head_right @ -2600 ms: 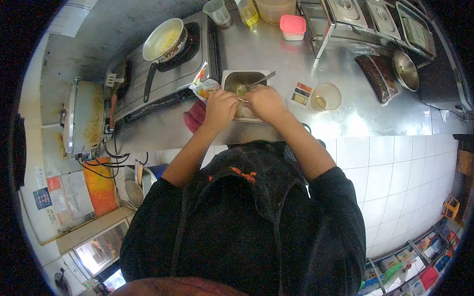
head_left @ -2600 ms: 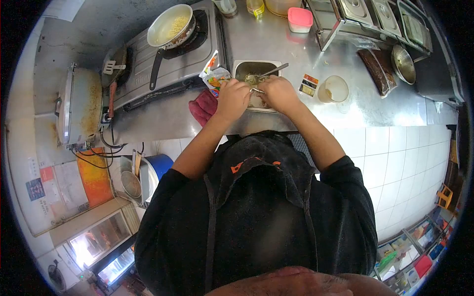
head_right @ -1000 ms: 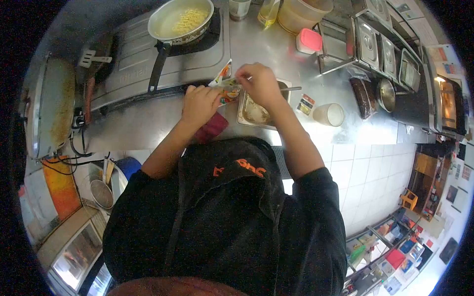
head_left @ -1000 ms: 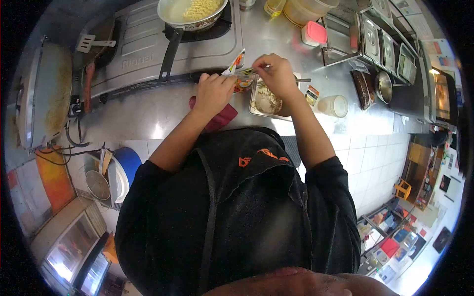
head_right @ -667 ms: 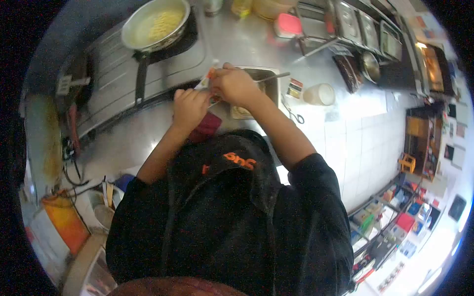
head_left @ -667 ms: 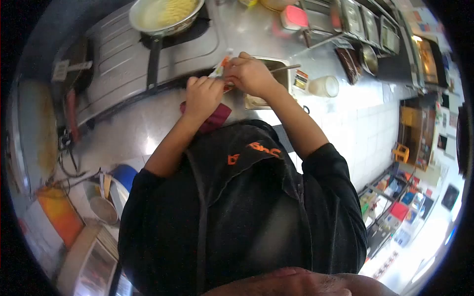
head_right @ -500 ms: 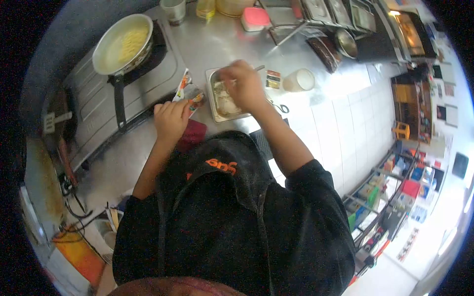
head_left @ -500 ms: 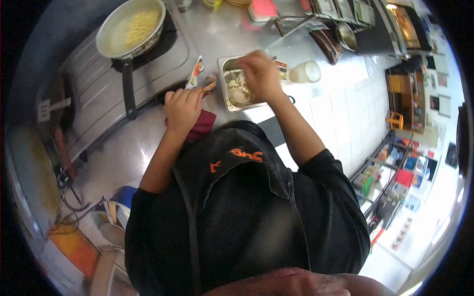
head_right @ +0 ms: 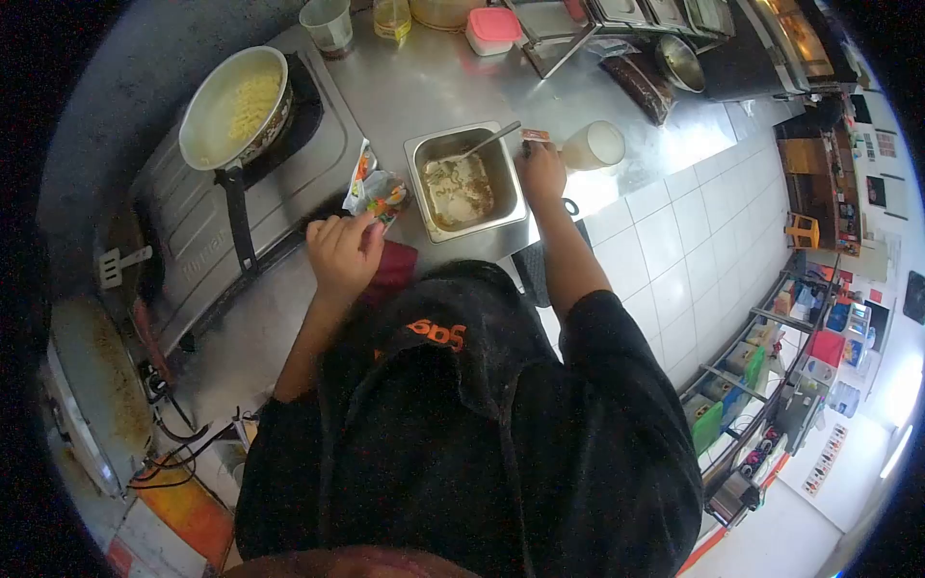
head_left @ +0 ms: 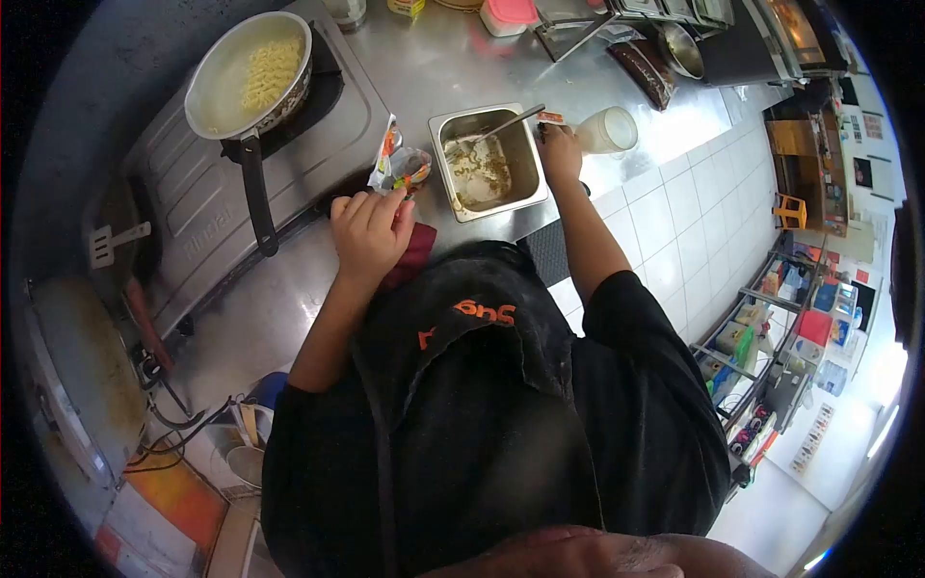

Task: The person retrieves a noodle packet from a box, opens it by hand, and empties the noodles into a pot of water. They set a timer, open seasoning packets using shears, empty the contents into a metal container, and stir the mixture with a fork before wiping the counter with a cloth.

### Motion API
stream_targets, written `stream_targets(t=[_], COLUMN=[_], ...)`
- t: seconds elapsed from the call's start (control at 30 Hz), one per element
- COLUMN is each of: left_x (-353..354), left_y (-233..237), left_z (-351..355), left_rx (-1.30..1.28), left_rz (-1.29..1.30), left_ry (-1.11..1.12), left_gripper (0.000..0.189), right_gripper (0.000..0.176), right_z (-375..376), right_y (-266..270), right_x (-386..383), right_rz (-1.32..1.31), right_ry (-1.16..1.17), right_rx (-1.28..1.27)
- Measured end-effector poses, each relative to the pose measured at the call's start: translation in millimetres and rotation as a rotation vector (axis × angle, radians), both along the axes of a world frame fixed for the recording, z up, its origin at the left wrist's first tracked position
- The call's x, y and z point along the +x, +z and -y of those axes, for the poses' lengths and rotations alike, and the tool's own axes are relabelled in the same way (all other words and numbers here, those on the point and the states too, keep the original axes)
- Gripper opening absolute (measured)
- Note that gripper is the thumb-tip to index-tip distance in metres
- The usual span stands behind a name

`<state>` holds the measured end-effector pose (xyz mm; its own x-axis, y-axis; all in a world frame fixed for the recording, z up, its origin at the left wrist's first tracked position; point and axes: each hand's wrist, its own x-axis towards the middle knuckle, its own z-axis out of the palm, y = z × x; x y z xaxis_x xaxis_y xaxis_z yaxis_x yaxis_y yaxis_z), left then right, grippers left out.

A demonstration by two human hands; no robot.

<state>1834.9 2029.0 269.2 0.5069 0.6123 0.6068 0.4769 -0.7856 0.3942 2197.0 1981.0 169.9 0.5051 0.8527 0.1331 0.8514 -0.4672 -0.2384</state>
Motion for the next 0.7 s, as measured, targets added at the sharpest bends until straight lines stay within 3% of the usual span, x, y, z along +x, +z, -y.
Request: stream_targets(t=[0.17,0.37,0.43,0.53,0.63,0.7], left_x=[-4.3,-8.6,-8.1,-7.1,0.1,19.5], left_y=[1.2,6.7,13.0,23.7,35.6,48.1], left_z=[2.0,2.1,2.3,3.8,2.1,4.5], left_rx=[-0.019,-0.038,-0.059,-0.168,-0.332,-0.513], left_rz=[0.027,0.027,0.042,0.068,0.086,0.228], left_ry=[-0.014,-0.006,-0.004,-0.058,-0.227,-0.317], left_gripper=[0.020,0.020,0.020,0.019,0.034,0.047], right_gripper=[0.017,0.013,0.009,0.007,0.011,0.015], right_z=[-4.4,12.8,29.6,57.3,74.3,74.7], right_y=[-6.4,31.4,63.9,125.0,174.3,196.9], right_x=[7.6,5.4,-3.3,-20.7,-48.4,-71.5], right_rz=[0.085,-0.066,-0.160,-0.116,-0.201,-0.349], right_ry=[0.111,-0.041,-0.114,0.040,0.213,0.300], right_rx=[-0.018,0.259,0.434,0.482,0.448,0.350])
